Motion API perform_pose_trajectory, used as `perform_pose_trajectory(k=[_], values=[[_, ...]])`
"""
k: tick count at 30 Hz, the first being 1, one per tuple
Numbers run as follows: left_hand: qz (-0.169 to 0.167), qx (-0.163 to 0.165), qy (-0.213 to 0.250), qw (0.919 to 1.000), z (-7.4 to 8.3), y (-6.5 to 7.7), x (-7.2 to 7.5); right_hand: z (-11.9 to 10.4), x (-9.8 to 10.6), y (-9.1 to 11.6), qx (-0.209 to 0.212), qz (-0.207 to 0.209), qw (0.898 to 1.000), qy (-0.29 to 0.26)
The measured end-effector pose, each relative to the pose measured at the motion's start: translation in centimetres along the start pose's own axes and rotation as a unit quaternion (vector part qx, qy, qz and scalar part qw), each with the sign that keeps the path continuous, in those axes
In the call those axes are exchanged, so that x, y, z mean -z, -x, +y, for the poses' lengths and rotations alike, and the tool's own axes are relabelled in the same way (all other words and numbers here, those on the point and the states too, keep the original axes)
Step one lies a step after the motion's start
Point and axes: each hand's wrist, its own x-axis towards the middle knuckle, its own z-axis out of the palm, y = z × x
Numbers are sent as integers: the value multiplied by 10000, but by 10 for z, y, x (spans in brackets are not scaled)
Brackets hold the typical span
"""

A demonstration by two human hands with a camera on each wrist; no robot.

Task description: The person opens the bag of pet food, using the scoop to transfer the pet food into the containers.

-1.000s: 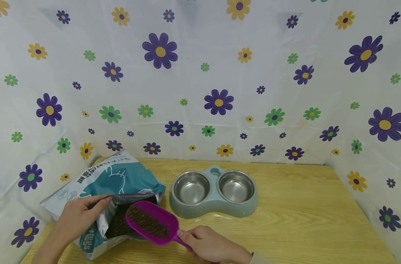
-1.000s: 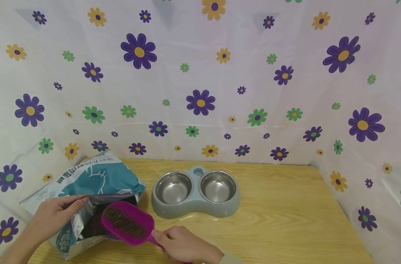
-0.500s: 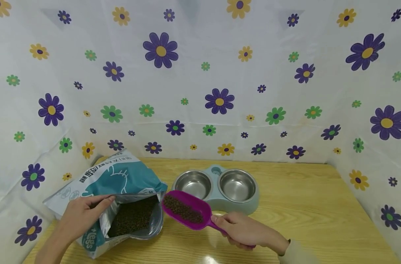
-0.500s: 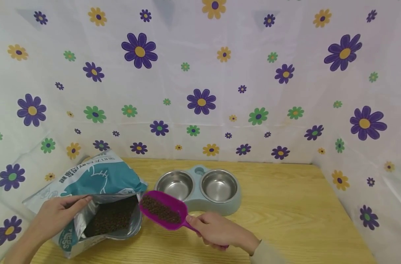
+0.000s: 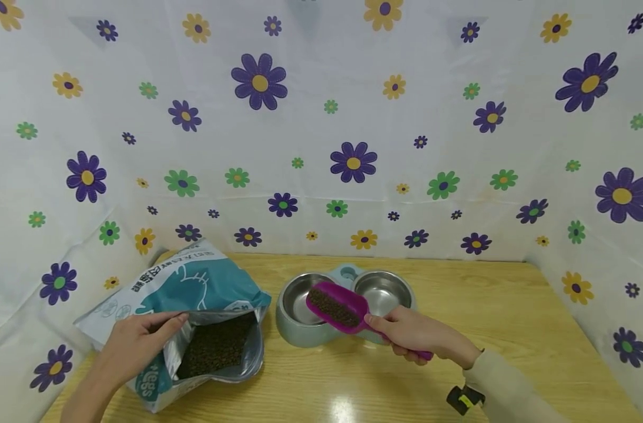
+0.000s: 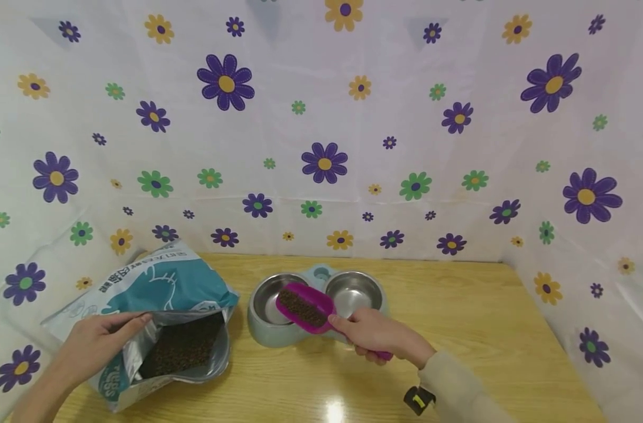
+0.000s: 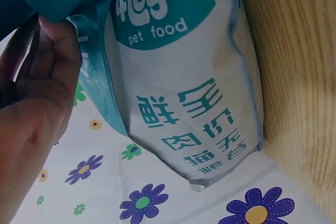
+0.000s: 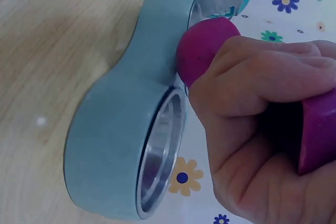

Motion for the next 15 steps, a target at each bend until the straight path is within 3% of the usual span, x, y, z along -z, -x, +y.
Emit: perform_pose_trajectory(k=[15], values=[[-2, 7, -1, 10000, -1, 1, 0, -25, 15, -12, -110, 384, 9905, 1316]])
